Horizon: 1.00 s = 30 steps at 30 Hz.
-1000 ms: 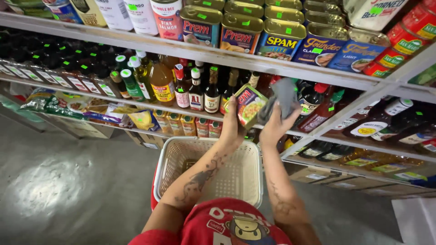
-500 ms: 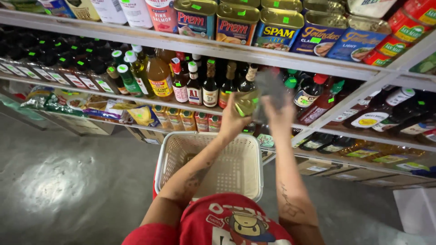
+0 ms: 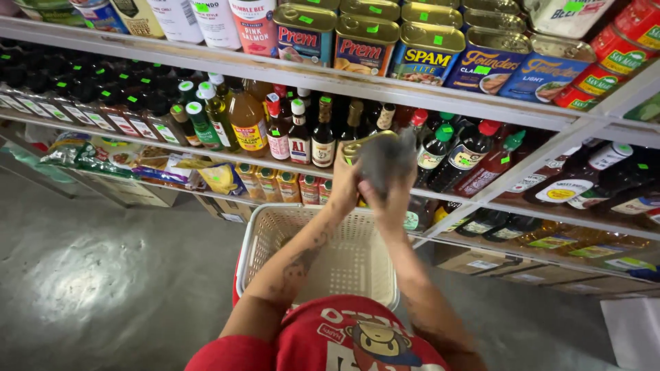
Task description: Wiping canned food items with a cloth and placing them into a shopping basket from grocery store shelves.
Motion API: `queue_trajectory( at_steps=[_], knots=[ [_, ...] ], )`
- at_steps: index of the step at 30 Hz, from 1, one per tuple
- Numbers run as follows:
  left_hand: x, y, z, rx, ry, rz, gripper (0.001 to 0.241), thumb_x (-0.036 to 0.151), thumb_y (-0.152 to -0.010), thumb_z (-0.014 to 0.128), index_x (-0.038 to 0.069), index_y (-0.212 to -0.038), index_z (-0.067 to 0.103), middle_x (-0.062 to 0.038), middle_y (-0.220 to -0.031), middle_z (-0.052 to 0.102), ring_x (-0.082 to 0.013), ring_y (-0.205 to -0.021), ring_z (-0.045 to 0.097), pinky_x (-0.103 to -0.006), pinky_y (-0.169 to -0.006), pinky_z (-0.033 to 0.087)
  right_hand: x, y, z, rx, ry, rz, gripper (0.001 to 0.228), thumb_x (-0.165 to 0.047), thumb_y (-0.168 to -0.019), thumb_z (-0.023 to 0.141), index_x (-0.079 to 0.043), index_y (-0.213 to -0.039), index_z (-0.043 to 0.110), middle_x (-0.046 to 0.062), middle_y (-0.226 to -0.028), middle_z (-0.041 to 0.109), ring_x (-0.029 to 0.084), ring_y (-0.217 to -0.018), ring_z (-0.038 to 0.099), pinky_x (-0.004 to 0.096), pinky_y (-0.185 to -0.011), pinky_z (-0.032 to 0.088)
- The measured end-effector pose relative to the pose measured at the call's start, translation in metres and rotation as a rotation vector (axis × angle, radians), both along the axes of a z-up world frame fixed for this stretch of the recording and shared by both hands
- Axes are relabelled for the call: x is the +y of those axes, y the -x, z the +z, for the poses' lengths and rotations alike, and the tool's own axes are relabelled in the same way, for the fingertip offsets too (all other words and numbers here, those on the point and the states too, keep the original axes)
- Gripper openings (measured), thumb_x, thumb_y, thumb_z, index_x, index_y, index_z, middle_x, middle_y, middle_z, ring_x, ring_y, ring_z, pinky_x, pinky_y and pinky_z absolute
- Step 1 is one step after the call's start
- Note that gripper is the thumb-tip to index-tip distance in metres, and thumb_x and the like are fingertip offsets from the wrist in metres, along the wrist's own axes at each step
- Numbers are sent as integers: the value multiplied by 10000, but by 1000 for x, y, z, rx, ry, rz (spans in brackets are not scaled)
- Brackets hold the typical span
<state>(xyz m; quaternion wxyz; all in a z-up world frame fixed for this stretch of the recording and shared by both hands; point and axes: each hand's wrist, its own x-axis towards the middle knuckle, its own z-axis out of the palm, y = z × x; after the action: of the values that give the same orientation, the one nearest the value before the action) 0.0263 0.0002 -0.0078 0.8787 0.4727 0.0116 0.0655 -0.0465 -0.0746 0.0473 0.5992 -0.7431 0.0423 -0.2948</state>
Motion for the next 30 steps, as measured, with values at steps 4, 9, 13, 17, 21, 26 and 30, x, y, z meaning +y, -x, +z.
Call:
queue_trajectory(
  at_steps=[4, 9, 13, 17, 21, 26, 30],
  knots=[
    [0, -11, -15, 7, 98, -72, 643, 200, -740, 834, 137, -1302, 530, -125, -906, 593, -223, -560, 548, -360, -493, 471, -17, -21, -16, -103, -198, 142, 534, -552, -1017, 578, -267, -1466, 528, 131, -1520, 414, 384, -1328, 503, 574, -1114, 389],
    [12, 14, 33, 37, -470, -212, 1158, 737, -782, 691, 166, -1633, 153, -340, -1600, 262, -562, -1410, 354, -655, -1155, 313, -48, -26, -15, 228, -1231, 365, 459, -378, -825, 851, -115, -1177, 719, 123, -1018, 745, 296, -862, 740, 427, -715, 605],
    [8, 4, 9, -186, -723, -30, 843, 551, -840, 744, 68, -1383, 318, -333, -1340, 449, -552, -1307, 428, -625, -1127, 342, -27, -7, -23, 27, -898, 299, 424, -396, -862, 805, -199, -1199, 640, 51, -981, 668, 209, -852, 686, 329, -733, 578],
    [8, 23, 47, -94, -511, -324, 986, 556, -816, 723, 215, -1594, 222, -379, -1436, 468, -564, -1342, 457, -617, -1173, 341, -27, 1, -49, -111, -167, 214, 728, -528, -980, 640, -49, -1490, 438, 275, -1315, 554, 343, -1236, 563, 542, -1036, 459],
    [5, 40, 8, 72, -504, -453, 966, 791, -822, 615, 273, -1588, 333, -270, -1400, 559, -412, -1336, 527, -534, -1181, 349, -28, -17, -20, -82, -190, 175, 523, -516, -1006, 625, -155, -1384, 613, 105, -1198, 643, 174, -1142, 594, 423, -1002, 513],
    [-2, 21, 14, -354, 134, -408, 771, 567, -919, 615, 127, -1488, 339, -126, -755, 689, -194, -553, 694, -270, -465, 605, -5, 12, 26, -60, -232, 14, 435, -562, -1039, 522, -156, -926, 633, 115, -720, 650, 210, -653, 666, 373, -642, 523],
    [-4, -35, -77, 60, 142, -384, 986, 606, -896, 758, 149, -1607, 250, -296, -1377, 555, -368, -1155, 655, -538, -973, 537, 0, 10, -34, -184, 182, 90, 595, -370, -968, 669, 60, -1361, 552, 386, -1249, 586, 566, -1211, 550, 615, -1068, 392]
  ],
)
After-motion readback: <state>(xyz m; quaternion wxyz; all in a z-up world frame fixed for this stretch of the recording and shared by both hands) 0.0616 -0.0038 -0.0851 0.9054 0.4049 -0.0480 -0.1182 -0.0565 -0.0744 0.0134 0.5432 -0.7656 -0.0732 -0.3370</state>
